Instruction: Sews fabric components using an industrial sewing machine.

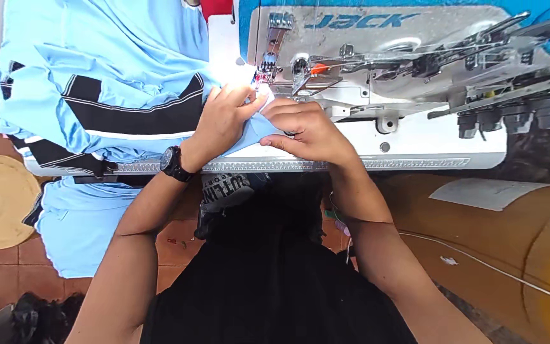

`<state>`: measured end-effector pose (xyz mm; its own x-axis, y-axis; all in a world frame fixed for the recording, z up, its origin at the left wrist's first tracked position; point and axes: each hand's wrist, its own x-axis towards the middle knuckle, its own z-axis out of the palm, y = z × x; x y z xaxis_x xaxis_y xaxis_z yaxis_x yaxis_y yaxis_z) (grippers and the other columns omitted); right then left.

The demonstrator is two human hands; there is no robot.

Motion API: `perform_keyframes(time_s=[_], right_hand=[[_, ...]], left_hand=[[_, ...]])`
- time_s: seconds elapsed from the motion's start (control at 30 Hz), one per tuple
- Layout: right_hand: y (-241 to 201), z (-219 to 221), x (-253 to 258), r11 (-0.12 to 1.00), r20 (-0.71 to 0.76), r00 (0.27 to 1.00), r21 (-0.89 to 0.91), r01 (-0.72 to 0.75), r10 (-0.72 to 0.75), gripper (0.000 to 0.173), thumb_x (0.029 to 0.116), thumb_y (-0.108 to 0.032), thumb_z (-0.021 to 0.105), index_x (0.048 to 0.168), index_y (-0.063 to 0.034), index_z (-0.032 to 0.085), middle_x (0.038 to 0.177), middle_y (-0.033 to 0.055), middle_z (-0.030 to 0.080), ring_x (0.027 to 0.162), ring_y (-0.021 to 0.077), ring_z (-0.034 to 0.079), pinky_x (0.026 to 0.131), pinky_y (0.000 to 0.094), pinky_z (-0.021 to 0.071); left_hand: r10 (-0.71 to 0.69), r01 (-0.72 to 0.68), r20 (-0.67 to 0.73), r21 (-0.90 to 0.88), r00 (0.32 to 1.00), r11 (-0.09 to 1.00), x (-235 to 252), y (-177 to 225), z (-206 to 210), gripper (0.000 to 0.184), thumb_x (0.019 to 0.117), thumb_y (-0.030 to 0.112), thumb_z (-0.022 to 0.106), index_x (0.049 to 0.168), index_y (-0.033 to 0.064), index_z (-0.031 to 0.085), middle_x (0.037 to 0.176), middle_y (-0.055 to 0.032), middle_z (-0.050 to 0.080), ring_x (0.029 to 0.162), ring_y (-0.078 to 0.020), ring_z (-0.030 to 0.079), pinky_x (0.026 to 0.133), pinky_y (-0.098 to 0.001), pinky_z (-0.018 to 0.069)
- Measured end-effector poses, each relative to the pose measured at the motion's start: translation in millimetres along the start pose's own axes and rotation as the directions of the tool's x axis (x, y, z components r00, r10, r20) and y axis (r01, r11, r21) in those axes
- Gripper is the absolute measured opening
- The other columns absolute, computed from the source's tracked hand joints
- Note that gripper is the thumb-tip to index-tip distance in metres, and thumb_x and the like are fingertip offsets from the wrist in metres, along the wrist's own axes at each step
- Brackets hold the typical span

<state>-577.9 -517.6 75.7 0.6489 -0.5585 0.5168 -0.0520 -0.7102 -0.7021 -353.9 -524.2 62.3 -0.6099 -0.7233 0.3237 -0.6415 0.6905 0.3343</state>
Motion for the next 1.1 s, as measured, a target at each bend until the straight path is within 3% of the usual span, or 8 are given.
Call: perform_keyframes(time_s=[0.2, 0.27, 0.43, 0.67, 0.77, 0.87, 0.93, 1.1], right_hand=[[7.7, 38.6, -25.9, 0.976, -0.146, 0.989, -0.205, -0.068, 0.038, 0.021, 0.0975, -0.018, 0.068, 0.084, -0.0026, 0.074, 0.096, 0.01, 0.075, 0.109, 0.0226, 0.068, 0.102, 0.0463, 0.0448], [9.3, 42.3, -24.2, 0.964, -0.167, 0.986, -0.256, -0.069, 0.026, 0.021, 0.0973, -0.019, 0.068, 0.084, -0.0038, 0.075, 0.094, 0.0085, 0.076, 0.107, 0.0216, 0.068, 0.099, 0.0489, 0.0416], [5.8, 23.3, -1.7, 0.98, -0.09, 0.996, -0.2, 0.001, -0.02, 0.021, 0.0976, -0.018, 0.068, 0.087, -0.0011, 0.075, 0.097, 0.0109, 0.075, 0.106, 0.0241, 0.069, 0.096, 0.0415, 0.0518], [-6.6, -4.8, 13.7, 0.984, 0.021, 1.0, -0.177, -0.009, 0.013, 0.022, 0.0984, -0.017, 0.066, 0.085, -0.0009, 0.072, 0.09, 0.0091, 0.071, 0.091, 0.0177, 0.07, 0.081, 0.0328, 0.0569], [-2.2, 8.3, -2.0, 0.984, -0.027, 0.999, -0.174, -0.045, 0.041, 0.023, 0.0977, -0.019, 0.067, 0.084, -0.0026, 0.075, 0.094, 0.009, 0.074, 0.102, 0.0217, 0.069, 0.095, 0.0429, 0.0523], [7.8, 47.3, -23.9, 0.962, -0.158, 0.986, -0.255, -0.099, 0.06, 0.019, 0.0979, -0.02, 0.068, 0.088, -0.0059, 0.077, 0.099, 0.0061, 0.076, 0.11, 0.0199, 0.068, 0.107, 0.0522, 0.0389], [15.3, 65.7, -31.5, 0.947, -0.241, 0.97, -0.302, -0.113, 0.039, 0.017, 0.0972, -0.019, 0.069, 0.089, -0.0072, 0.078, 0.1, 0.0052, 0.077, 0.112, 0.0196, 0.067, 0.11, 0.0543, 0.0348], [19.3, 68.5, -34.2, 0.964, -0.298, 0.954, -0.24, -0.116, 0.041, 0.015, 0.0953, -0.019, 0.072, 0.088, -0.0073, 0.077, 0.097, 0.005, 0.076, 0.11, 0.0192, 0.067, 0.109, 0.0525, 0.0352]], left_hand=[[0.255, -0.256, 0.158, -0.016, 0.954, 0.967, 16.5, -50.4, -10.9, 0.051, 0.0995, -0.005, 0.045, 0.136, 0.0226, 0.068, 0.115, -0.019, 0.067, 0.111, -0.0405, 0.062, 0.087, -0.0556, 0.048], [0.292, -0.291, 0.192, -0.035, 0.937, 0.956, 19.6, -54.7, -15.1, 0.051, 0.0985, -0.005, 0.045, 0.137, 0.02, 0.066, 0.116, -0.02, 0.066, 0.113, -0.0418, 0.061, 0.088, -0.0565, 0.0471], [0.171, -0.167, 0.07, -0.051, 0.983, 0.985, 0.0, -31.9, -11.1, 0.04, 0.0926, -0.006, 0.052, 0.123, 0.0073, 0.074, 0.11, -0.0195, 0.067, 0.097, -0.038, 0.063, 0.079, -0.053, 0.0462], [0.086, -0.084, 0.082, -0.029, 0.993, 0.996, 6.3, -16.0, -6.4, 0.04, 0.0908, -0.007, 0.054, 0.124, 0.0063, 0.072, 0.116, -0.0188, 0.066, 0.107, -0.0394, 0.062, 0.084, -0.055, 0.0455], [0.128, -0.129, 0.129, -0.001, 0.983, 0.992, 6.7, -24.8, -14.2, 0.045, 0.0935, -0.008, 0.054, 0.128, 0.0139, 0.072, 0.116, -0.0175, 0.066, 0.108, -0.0396, 0.061, 0.082, -0.0552, 0.0466], [0.289, -0.294, 0.241, -0.016, 0.926, 0.956, 9.8, -54.3, -26.8, 0.052, 0.0979, -0.006, 0.048, 0.138, 0.0221, 0.066, 0.118, -0.0198, 0.064, 0.111, -0.0418, 0.06, 0.085, -0.0561, 0.048], [0.401, -0.404, 0.246, -0.038, 0.883, 0.914, 17.5, -66.9, -28.6, 0.048, 0.1015, -0.002, 0.045, 0.139, 0.0202, 0.065, 0.111, -0.0207, 0.065, 0.101, -0.0407, 0.063, 0.081, -0.0533, 0.049], [0.495, -0.487, 0.289, -0.105, 0.819, 0.867, 40.4, -48.8, -50.7, 0.028, 0.098, 0.016, 0.044, 0.094, 0.0023, 0.069, 0.092, -0.0158, 0.066, 0.081, -0.0339, 0.065, 0.066, -0.0498, 0.05]])
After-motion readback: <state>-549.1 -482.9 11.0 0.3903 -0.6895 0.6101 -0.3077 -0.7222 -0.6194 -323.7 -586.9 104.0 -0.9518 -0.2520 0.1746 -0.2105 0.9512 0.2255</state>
